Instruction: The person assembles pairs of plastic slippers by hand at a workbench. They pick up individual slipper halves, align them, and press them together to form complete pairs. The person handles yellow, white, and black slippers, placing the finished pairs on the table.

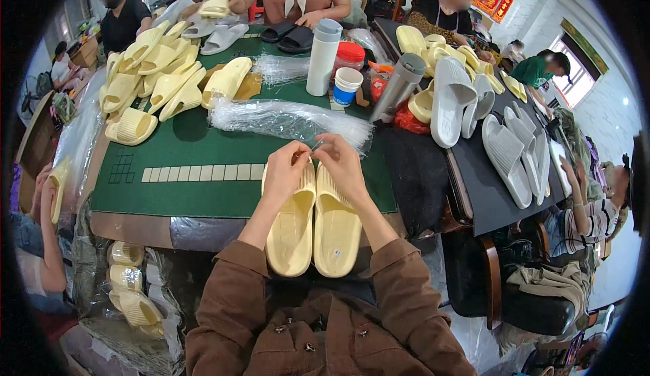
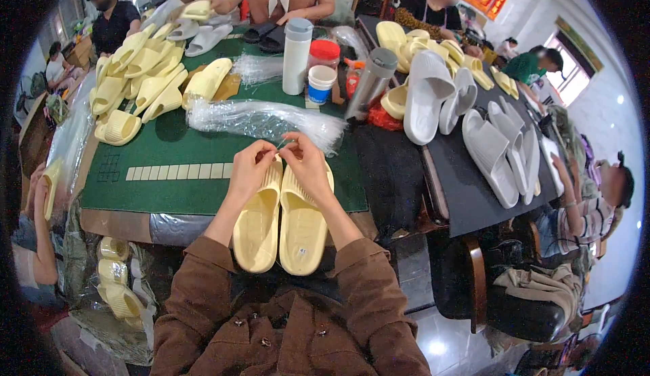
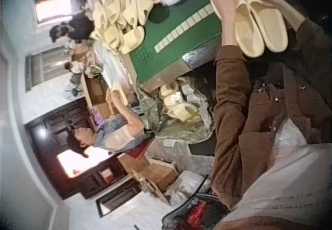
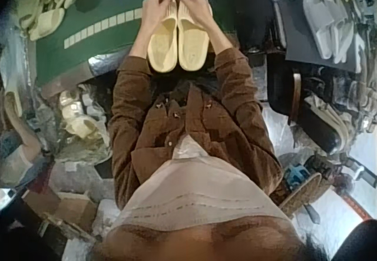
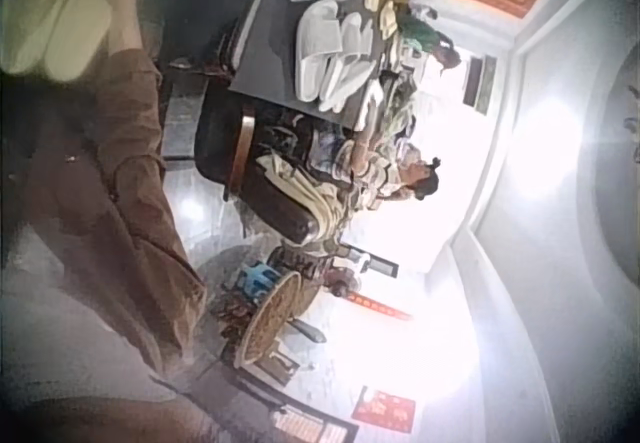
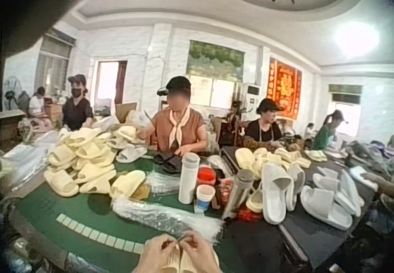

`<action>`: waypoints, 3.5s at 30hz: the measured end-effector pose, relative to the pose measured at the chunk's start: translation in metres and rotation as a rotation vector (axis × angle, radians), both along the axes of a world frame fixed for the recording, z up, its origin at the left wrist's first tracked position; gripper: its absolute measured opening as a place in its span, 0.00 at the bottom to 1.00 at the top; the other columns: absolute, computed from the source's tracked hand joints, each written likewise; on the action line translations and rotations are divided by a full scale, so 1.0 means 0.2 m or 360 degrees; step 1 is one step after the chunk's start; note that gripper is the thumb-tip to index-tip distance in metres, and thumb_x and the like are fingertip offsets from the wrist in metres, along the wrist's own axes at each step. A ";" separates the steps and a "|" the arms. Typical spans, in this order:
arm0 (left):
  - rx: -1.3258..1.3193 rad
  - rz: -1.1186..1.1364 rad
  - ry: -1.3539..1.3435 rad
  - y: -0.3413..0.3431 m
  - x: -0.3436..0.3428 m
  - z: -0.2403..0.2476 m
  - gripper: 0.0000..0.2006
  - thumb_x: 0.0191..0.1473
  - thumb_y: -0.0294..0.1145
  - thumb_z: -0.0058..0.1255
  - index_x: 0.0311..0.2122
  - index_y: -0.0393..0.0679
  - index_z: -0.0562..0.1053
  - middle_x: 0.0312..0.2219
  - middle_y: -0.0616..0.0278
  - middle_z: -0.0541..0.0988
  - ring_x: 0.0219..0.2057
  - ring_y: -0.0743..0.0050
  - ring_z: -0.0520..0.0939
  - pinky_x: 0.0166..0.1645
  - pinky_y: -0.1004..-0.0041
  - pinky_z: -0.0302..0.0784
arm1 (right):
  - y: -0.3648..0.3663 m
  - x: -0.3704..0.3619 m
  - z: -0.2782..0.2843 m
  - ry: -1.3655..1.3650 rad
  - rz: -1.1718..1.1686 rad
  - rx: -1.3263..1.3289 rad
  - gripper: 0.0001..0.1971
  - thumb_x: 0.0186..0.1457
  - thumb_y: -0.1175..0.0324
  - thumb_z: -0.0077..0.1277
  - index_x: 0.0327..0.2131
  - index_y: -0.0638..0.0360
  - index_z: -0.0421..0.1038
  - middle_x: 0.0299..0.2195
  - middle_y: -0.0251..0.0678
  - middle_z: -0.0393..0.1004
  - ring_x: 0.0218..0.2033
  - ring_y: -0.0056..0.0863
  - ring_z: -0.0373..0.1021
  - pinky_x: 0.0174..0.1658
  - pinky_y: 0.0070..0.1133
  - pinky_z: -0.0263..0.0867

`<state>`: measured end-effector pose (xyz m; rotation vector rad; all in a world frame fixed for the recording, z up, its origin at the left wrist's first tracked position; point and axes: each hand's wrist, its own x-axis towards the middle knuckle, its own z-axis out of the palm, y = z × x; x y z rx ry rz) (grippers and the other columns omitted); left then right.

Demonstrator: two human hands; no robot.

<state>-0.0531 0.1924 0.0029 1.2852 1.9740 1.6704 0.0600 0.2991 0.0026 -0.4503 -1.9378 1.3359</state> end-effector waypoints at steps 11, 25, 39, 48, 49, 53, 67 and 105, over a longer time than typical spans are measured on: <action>0.0056 0.0020 0.0132 0.01 0.02 -0.01 0.05 0.55 0.25 0.51 0.34 0.33 0.74 0.23 0.59 0.77 0.23 0.79 0.76 0.29 0.76 0.70 | 0.01 0.00 -0.01 0.0050 -0.0026 -0.0032 0.08 0.61 0.70 0.46 0.37 0.64 0.72 0.28 0.33 0.76 0.32 0.18 0.74 0.35 0.17 0.67; 0.0288 0.0349 -0.0229 -0.01 0.00 -0.04 0.04 0.54 0.26 0.52 0.34 0.36 0.75 0.25 0.61 0.75 0.23 0.77 0.73 0.31 0.76 0.69 | -0.01 -0.01 -0.01 -0.0145 -0.0123 0.0271 0.07 0.56 0.70 0.52 0.31 0.64 0.76 0.26 0.39 0.74 0.27 0.28 0.71 0.32 0.22 0.66; 0.0035 0.0217 0.0177 -0.01 0.03 -0.03 0.04 0.49 0.26 0.54 0.31 0.39 0.74 0.26 0.60 0.76 0.28 0.63 0.75 0.34 0.67 0.70 | -0.01 -0.01 -0.03 -0.0147 -0.0094 0.0342 0.07 0.55 0.71 0.52 0.32 0.65 0.75 0.28 0.41 0.72 0.30 0.33 0.71 0.36 0.25 0.67; 0.0329 0.0454 -0.0209 -0.01 0.01 -0.05 0.04 0.56 0.25 0.50 0.33 0.36 0.74 0.25 0.60 0.77 0.26 0.76 0.75 0.33 0.75 0.71 | 0.00 0.00 -0.02 -0.0097 -0.0086 -0.0077 0.07 0.58 0.72 0.50 0.37 0.67 0.72 0.31 0.37 0.75 0.32 0.21 0.72 0.38 0.19 0.67; 0.0288 0.0477 -0.0265 -0.01 0.00 -0.05 0.04 0.56 0.25 0.50 0.33 0.36 0.74 0.26 0.62 0.78 0.26 0.78 0.75 0.33 0.75 0.71 | 0.01 0.00 -0.01 -0.0098 -0.0069 -0.0122 0.07 0.58 0.72 0.50 0.37 0.67 0.72 0.31 0.36 0.75 0.32 0.19 0.72 0.37 0.18 0.67; 0.0222 0.0432 -0.0226 -0.01 -0.01 -0.04 0.04 0.56 0.25 0.50 0.34 0.36 0.74 0.25 0.62 0.77 0.25 0.78 0.75 0.32 0.75 0.71 | 0.02 0.00 -0.02 0.0047 0.0019 -0.0307 0.07 0.59 0.73 0.49 0.38 0.66 0.73 0.30 0.31 0.75 0.32 0.16 0.71 0.37 0.15 0.66; -0.0028 0.0271 0.0036 -0.01 0.01 -0.03 0.04 0.52 0.25 0.53 0.33 0.37 0.76 0.23 0.62 0.77 0.23 0.80 0.73 0.30 0.76 0.69 | 0.03 0.02 -0.02 0.0207 -0.0040 -0.0414 0.07 0.58 0.71 0.51 0.37 0.64 0.75 0.29 0.28 0.74 0.30 0.14 0.68 0.36 0.14 0.63; 0.0169 0.0177 0.0090 -0.02 0.05 -0.04 0.03 0.53 0.23 0.52 0.34 0.35 0.75 0.26 0.63 0.76 0.23 0.80 0.71 0.29 0.77 0.67 | -0.01 0.01 -0.01 -0.0055 0.0130 -0.0166 0.07 0.56 0.72 0.52 0.37 0.65 0.74 0.29 0.31 0.76 0.31 0.18 0.71 0.37 0.18 0.67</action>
